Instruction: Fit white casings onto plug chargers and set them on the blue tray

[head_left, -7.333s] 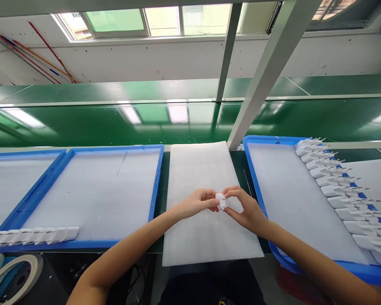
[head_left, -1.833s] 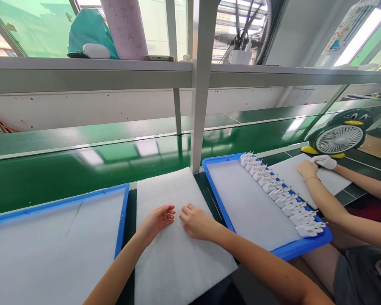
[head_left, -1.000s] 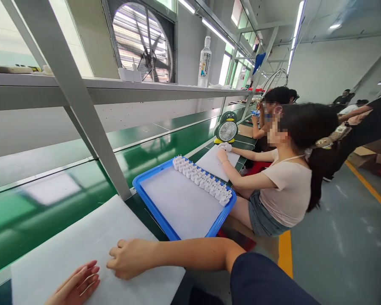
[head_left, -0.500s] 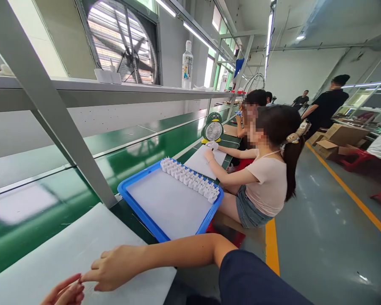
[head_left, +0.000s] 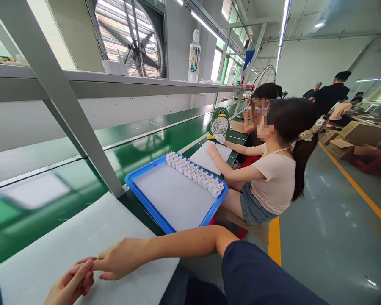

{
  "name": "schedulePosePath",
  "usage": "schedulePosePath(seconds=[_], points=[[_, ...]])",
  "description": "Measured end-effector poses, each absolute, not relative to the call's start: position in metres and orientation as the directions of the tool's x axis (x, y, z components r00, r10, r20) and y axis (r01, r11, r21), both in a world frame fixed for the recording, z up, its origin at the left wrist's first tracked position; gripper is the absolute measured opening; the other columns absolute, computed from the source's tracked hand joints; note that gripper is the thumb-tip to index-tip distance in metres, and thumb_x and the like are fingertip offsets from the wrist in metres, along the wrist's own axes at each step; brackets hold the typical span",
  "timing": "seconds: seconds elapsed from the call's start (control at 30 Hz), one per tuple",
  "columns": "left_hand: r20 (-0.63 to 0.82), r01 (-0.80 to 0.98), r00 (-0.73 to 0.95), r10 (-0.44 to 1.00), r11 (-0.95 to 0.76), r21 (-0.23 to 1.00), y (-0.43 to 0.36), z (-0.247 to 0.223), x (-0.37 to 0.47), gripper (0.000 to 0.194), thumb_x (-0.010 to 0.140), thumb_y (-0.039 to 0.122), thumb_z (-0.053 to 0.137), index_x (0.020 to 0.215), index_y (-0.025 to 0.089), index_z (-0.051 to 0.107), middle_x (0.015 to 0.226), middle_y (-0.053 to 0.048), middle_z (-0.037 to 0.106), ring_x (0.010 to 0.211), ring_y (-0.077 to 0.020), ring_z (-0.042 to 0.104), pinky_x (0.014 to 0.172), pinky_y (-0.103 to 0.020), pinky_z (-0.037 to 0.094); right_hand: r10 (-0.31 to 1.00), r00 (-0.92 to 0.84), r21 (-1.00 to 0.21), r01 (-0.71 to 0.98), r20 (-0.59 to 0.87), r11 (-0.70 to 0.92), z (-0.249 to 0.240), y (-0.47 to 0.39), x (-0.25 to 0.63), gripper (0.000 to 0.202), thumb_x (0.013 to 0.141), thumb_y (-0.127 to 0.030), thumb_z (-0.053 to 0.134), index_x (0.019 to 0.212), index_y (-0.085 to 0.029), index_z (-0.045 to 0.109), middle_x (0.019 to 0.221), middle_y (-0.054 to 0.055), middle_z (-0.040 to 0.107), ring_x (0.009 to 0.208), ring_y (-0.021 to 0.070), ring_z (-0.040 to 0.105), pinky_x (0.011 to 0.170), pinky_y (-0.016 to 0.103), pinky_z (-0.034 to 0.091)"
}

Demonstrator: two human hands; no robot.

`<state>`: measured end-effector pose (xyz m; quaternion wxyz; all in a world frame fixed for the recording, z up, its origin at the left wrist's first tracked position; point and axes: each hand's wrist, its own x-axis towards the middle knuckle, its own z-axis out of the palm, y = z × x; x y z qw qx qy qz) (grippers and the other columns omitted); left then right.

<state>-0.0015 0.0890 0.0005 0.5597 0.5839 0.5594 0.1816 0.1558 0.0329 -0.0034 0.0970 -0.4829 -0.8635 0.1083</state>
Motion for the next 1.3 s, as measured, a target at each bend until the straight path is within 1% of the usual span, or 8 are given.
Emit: schedulePosePath(seconds=[0.1,0.23,0.5,0.7,0.8,0.97,1.1,1.3], points=[[-0.458,0.304,0.351,0.816,0.364,0.88,0.086,-0.005,-0.002,0.061,0.029,0.061,0.08,0.076,0.026,0.065,0.046,0.006,0.048,0.048,-0.0118,0.042,0.046,-0.023,0.039,0.846,-0.523,-0.284,0.8,0.1,0.528,-0.007,0.036,0.15,0.032,0.091,-0.027,0.042,0.122,-0.02,0.04,0.122,0.006,0.056,0.094,0.0216,0.061,0.063,0.03,0.048],[-0.408,0.206,0.413,0.815,0.352,0.913,0.084,-0.009,-0.008,0.058,0.043,0.055,0.081,0.082,0.019,0.058,0.047,0.007,0.045,0.047,-0.0091,0.039,0.046,-0.019,0.034,0.839,-0.541,-0.282,0.797,0.061,0.534,-0.007,0.037,0.146,0.033,0.086,-0.028,0.051,0.117,-0.02,0.045,0.112,0.008,0.06,0.088,0.022,0.063,0.062,0.03,0.049],[-0.363,0.332,0.537,0.761,0.205,0.921,0.07,-0.003,-0.011,0.047,0.065,0.06,0.068,0.076,0.017,0.052,0.052,0.002,0.054,0.053,-0.0138,0.048,0.053,-0.024,0.038,0.801,-0.566,-0.197,0.778,0.193,0.597,-0.015,0.019,0.152,0.04,0.086,-0.032,0.053,0.122,-0.015,0.045,0.11,0.01,0.057,0.091,0.0231,0.058,0.077,0.036,0.048],[-0.28,0.397,0.585,0.761,0.033,0.917,0.064,-0.008,-0.016,0.044,0.075,0.059,0.057,0.067,0.016,0.052,0.047,-0.001,0.055,0.046,-0.0127,0.045,0.048,-0.024,0.03,0.781,-0.597,-0.194,0.757,0.184,0.624,-0.016,0.01,0.153,0.036,0.086,-0.031,0.054,0.117,-0.013,0.049,0.103,0.009,0.058,0.088,0.0215,0.056,0.078,0.034,0.046],[-0.349,0.354,0.585,0.732,0.156,0.922,0.058,-0.004,-0.015,0.042,0.077,0.055,0.055,0.066,0.016,0.05,0.047,0.001,0.052,0.045,-0.0113,0.044,0.048,-0.023,0.031,0.791,-0.589,-0.23,0.757,0.166,0.612,-0.018,0.007,0.153,0.035,0.084,-0.029,0.056,0.115,-0.014,0.05,0.103,0.008,0.057,0.089,0.0213,0.055,0.078,0.033,0.046],[-0.417,0.158,0.609,0.675,0.412,0.898,0.047,0.0,-0.012,0.03,0.075,0.043,0.062,0.073,0.016,0.049,0.053,0.005,0.05,0.048,-0.0085,0.046,0.053,-0.021,0.034,0.801,-0.58,-0.308,0.743,0.147,0.594,-0.016,0.001,0.152,0.028,0.084,-0.018,0.054,0.111,-0.016,0.051,0.102,0.007,0.055,0.091,0.0208,0.054,0.079,0.034,0.045],[-0.427,0.123,0.626,0.653,0.458,0.88,0.042,-0.001,-0.013,0.029,0.074,0.041,0.064,0.073,0.015,0.051,0.057,0.003,0.052,0.052,-0.0085,0.047,0.055,-0.022,0.035,0.799,-0.587,-0.368,0.719,0.134,0.59,-0.014,-0.005,0.152,0.028,0.083,-0.009,0.049,0.11,-0.017,0.051,0.1,0.007,0.054,0.092,0.0194,0.054,0.08,0.034,0.045],[-0.425,0.148,0.661,0.618,0.447,0.882,0.042,-0.001,-0.022,0.027,0.071,0.036,0.068,0.073,0.012,0.058,0.061,-0.002,0.06,0.057,-0.0109,0.052,0.053,-0.023,0.031,0.803,-0.585,-0.423,0.704,0.112,0.571,-0.02,-0.009,0.153,0.025,0.082,-0.005,0.049,0.103,-0.02,0.054,0.099,0.005,0.055,0.089,0.0194,0.054,0.079,0.035,0.045]])
